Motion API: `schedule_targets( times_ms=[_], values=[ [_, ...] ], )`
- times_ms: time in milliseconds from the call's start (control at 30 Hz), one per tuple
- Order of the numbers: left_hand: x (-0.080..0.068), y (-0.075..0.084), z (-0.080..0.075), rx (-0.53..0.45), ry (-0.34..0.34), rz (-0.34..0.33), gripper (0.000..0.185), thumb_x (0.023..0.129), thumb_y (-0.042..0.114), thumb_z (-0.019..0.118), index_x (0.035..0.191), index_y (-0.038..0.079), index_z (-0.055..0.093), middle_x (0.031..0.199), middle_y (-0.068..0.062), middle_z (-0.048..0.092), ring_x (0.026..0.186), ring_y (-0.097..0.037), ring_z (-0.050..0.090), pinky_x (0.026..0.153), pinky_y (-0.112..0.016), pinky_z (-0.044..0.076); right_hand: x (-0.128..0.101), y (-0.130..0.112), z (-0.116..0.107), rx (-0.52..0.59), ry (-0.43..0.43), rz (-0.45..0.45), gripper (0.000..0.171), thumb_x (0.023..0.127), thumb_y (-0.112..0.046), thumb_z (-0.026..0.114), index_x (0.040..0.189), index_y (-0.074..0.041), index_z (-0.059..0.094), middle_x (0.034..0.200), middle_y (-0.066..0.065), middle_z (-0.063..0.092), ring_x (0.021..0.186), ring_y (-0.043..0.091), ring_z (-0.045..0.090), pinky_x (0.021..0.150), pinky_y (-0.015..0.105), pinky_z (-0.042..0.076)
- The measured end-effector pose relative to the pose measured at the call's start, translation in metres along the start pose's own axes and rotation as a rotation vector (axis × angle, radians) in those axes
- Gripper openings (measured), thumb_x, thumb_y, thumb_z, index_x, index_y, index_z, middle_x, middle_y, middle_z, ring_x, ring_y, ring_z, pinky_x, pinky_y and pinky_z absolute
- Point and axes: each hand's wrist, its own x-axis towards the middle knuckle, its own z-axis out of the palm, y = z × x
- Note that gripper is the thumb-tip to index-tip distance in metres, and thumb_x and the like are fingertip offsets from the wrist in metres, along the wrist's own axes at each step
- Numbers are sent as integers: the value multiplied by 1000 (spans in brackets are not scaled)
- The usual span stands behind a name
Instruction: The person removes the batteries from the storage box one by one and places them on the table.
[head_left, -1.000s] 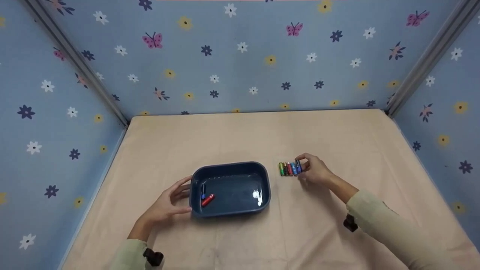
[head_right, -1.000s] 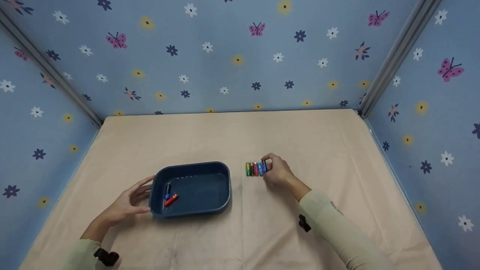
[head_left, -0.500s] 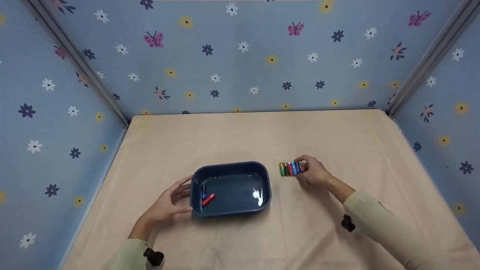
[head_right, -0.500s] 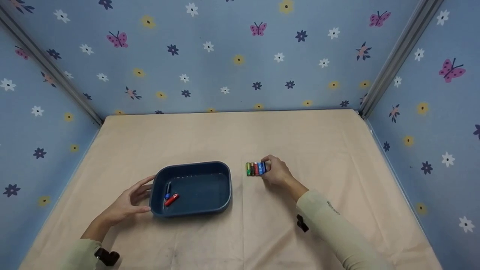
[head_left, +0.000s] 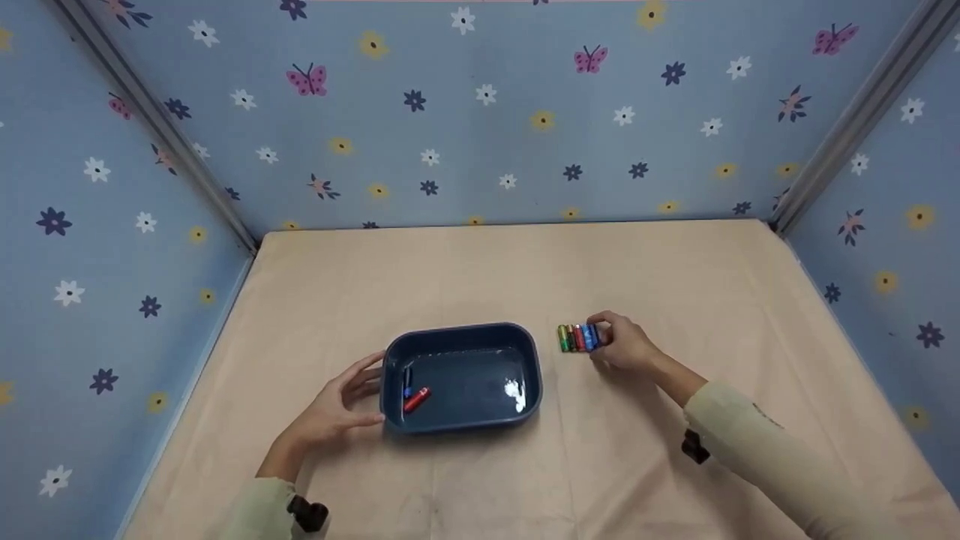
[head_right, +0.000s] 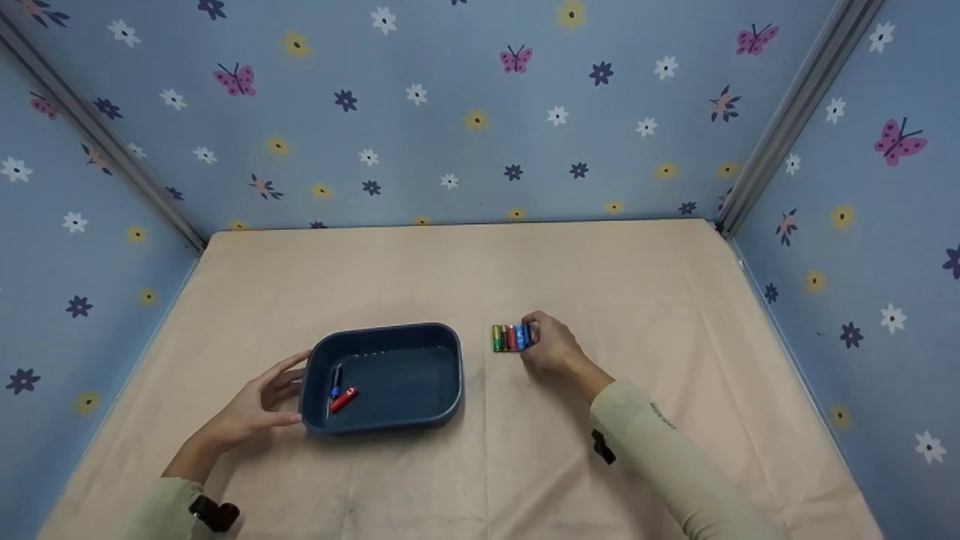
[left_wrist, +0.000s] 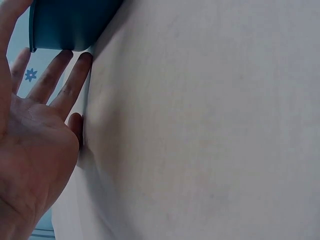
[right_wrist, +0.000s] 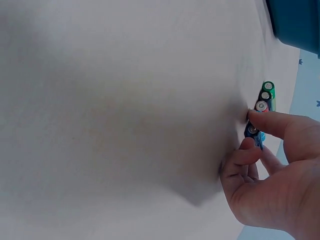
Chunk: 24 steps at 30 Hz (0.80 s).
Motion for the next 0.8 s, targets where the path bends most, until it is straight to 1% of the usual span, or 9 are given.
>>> schedule_targets(
  times_ms=[100,133,167,267,367,400,567,700,800],
  values=[
    [0,0,0,-22,-4,14,103,95,12,91,179,18,32,176,-24,49,160,-51,52,126,-23,48,-1,-4,-3,-42,-6,8,74,96,-2,82,162,2,48,111,18,71,92,20,63,77,27,50],
    [-1,0,0,-25,-5,19,102,95,11,91,179,17,32,176,-25,49,159,-52,52,122,-17,47,-1,-6,-5,-59,-9,10,76,95,-3,84,162,3,48,109,17,70,92,20,63,78,28,50],
    [-1,-1,0,-29,-6,24,102,95,10,90,179,17,32,176,-25,49,159,-52,53,122,-16,47,-2,-9,-7,-77,-13,13,78,94,-4,85,162,4,47,108,16,70,93,20,62,80,29,50],
    [-1,-1,0,-8,1,7,102,96,14,91,179,20,33,176,-23,50,159,-49,54,130,-35,49,-3,-18,-15,-115,-23,21,84,93,-8,89,163,5,45,110,18,71,95,23,64,85,33,51],
    [-1,0,0,6,6,-5,102,96,17,92,178,22,33,175,-22,51,159,-48,55,134,-61,42,-3,-27,-22,-126,-31,22,88,92,-10,91,165,3,43,115,21,74,99,26,68,88,37,55],
    [-1,0,1,6,6,-9,102,95,18,92,178,23,33,175,-22,51,159,-48,55,133,-67,39,-2,-29,-24,-131,-34,17,88,93,-11,91,165,3,43,117,23,75,99,27,69,88,39,56],
    [-1,0,1,8,0,-10,102,96,17,92,179,22,33,176,-22,50,159,-48,55,133,-69,38,3,-34,-26,-143,-49,3,80,96,-11,87,164,1,47,115,20,74,99,25,68,86,36,55],
    [-1,1,0,13,10,-11,102,96,15,91,179,22,33,176,-22,50,158,-47,55,133,-66,40,12,-35,-24,-153,-24,-66,68,100,-14,83,160,-1,54,111,18,72,94,23,64,82,33,51],
    [-2,2,0,25,13,-22,103,96,15,91,179,23,32,176,-20,50,159,-45,55,133,-61,42,18,-39,-22,-171,-8,-136,58,102,-17,81,155,-1,60,112,20,73,90,23,63,79,33,50]
  ],
)
